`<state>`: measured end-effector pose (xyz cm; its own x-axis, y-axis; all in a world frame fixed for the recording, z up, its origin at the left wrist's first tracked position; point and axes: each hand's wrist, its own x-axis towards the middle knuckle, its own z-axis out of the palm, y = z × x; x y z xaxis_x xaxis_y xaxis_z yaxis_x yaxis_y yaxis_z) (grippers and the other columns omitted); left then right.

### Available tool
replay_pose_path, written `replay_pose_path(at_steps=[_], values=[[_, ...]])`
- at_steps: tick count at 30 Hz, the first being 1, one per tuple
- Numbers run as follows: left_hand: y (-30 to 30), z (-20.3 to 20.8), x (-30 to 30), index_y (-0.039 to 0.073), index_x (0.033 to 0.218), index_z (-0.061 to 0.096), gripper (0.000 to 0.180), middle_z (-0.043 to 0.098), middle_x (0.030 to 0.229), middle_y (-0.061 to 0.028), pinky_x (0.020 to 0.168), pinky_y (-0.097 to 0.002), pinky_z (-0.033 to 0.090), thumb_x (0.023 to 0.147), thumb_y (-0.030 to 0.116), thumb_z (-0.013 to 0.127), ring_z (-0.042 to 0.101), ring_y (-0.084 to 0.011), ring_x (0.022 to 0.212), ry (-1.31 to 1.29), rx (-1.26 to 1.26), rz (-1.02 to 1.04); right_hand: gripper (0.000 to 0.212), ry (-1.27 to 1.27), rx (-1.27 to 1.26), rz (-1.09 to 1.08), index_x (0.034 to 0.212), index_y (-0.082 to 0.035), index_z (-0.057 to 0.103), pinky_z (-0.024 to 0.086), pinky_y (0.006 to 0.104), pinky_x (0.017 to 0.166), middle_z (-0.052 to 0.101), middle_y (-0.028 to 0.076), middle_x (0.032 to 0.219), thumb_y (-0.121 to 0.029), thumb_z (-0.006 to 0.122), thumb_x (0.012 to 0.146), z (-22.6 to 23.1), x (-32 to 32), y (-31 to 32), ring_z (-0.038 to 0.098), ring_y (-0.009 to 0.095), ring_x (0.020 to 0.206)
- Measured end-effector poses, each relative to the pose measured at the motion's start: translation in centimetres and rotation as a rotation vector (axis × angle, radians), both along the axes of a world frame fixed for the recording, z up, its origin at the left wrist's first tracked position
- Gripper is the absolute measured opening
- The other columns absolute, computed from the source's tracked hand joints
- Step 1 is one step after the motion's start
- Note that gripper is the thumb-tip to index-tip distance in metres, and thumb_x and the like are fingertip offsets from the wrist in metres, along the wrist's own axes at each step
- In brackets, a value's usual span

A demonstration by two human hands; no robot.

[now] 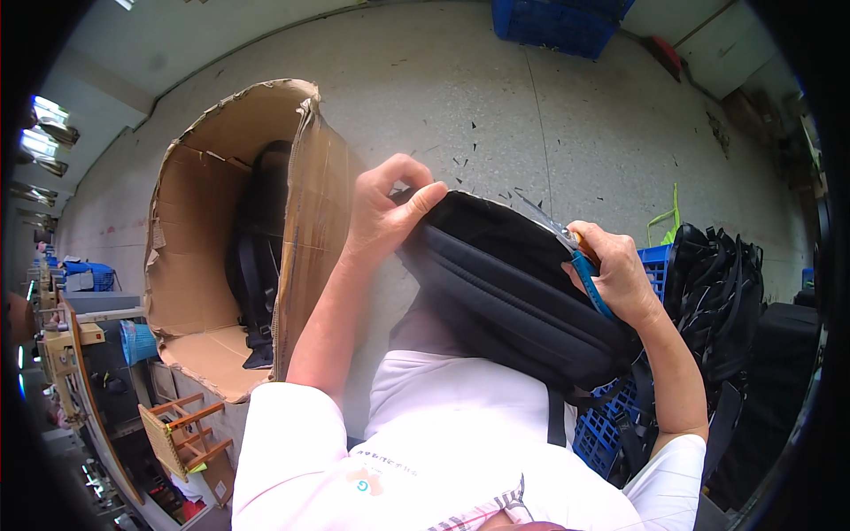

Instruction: Using scissors to trim excess fabric or threads from the straps of a black backpack.

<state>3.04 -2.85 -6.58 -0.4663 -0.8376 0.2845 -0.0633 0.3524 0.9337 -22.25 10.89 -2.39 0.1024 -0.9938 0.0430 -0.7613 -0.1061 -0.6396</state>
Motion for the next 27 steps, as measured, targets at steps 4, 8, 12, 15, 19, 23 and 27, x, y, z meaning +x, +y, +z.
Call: replay_pose_path(at_steps=[4, 8, 12, 15, 19, 23, 27], values=[[1.0, 0.9, -0.1, 0.003, 0.089, 0.059, 0.021, 0.055, 0.087, -0.0012, 0.074, -0.0216, 0.039, 0.073, 0.010, 0.071, 0.048, -0.0074, 0.080, -0.003, -0.028, -0.048, 0.037, -0.036, -0.014, -0.024, 0.101, 0.000, 0.055, 0.043, 0.0269, 0.056, 0.054, 0.012, 0.068, -0.002, 0.069, 0.068, -0.2, -0.4, 0.1, 0.052, 0.020, 0.056], [0.7, -1.5, -1.1, 0.004, 0.096, 0.061, 0.028, 0.058, 0.099, -0.0043, 0.077, -0.0268, 0.043, 0.071, 0.006, 0.071, 0.053, -0.0140, 0.089, -0.029, 0.005, -0.102, 0.037, -0.057, -0.011, 0.048, 0.103, 0.000, 0.055, 0.043, 0.0262, 0.057, 0.055, 0.010, 0.068, -0.001, 0.068, 0.068, -0.2, -0.5, -0.2, 0.051, 0.018, 0.056], [1.6, -2.3, -1.4, 0.003, 0.097, 0.062, 0.022, 0.061, 0.090, -0.0028, 0.079, -0.0237, 0.043, 0.076, 0.003, 0.067, 0.054, -0.0110, 0.088, 0.238, 0.338, -0.136, 0.041, -0.053, 0.064, 0.063, 0.104, -0.003, 0.055, 0.043, 0.0262, 0.057, 0.055, 0.009, 0.071, -0.012, 0.074, 0.069, 0.8, -0.5, -0.1, 0.050, 0.017, 0.059], [1.9, -1.2, -1.7, 0.004, 0.096, 0.062, 0.020, 0.061, 0.085, -0.0010, 0.077, -0.0217, 0.042, 0.077, 0.004, 0.067, 0.054, -0.0091, 0.083, 0.276, 0.327, -0.184, 0.065, 0.119, -0.005, 0.061, 0.105, -0.008, 0.054, 0.045, 0.0295, 0.059, 0.053, 0.009, 0.080, -0.054, 0.073, 0.063, 1.7, -0.5, -0.4, 0.052, 0.018, 0.066], [2.0, -0.9, -2.0, 0.002, 0.096, 0.062, 0.019, 0.063, 0.089, -0.0011, 0.078, -0.0206, 0.044, 0.077, 0.002, 0.066, 0.055, -0.0072, 0.084, 0.191, 0.196, -0.194, 0.065, 0.245, 0.000, 0.128, 0.103, -0.003, 0.055, 0.048, 0.0376, 0.073, 0.059, 0.016, 0.085, -0.056, 0.068, 0.067, 3.8, 0.7, -2.1, 0.059, 0.030, 0.082], [2.3, -0.1, -2.4, 0.006, 0.095, 0.062, 0.023, 0.062, 0.085, -0.0028, 0.076, -0.0256, 0.043, 0.073, 0.005, 0.070, 0.054, -0.0136, 0.082, 0.155, 0.186, -0.177, 0.064, 0.297, -0.015, 0.183, 0.102, -0.004, 0.056, 0.049, 0.0373, 0.072, 0.060, 0.015, 0.087, -0.057, 0.066, 0.068, 4.3, 0.9, -3.1, 0.059, 0.029, 0.082], [2.5, 0.0, -2.4, 0.005, 0.094, 0.062, 0.023, 0.063, 0.087, -0.0038, 0.076, -0.0263, 0.043, 0.073, 0.005, 0.070, 0.054, -0.0147, 0.083, 0.134, 0.174, -0.185, 0.068, 0.297, -0.062, 0.226, 0.100, -0.006, 0.056, 0.047, 0.0331, 0.061, 0.058, 0.011, 0.079, -0.063, 0.066, 0.065, 3.9, 0.5, -3.5, 0.056, 0.021, 0.065]])
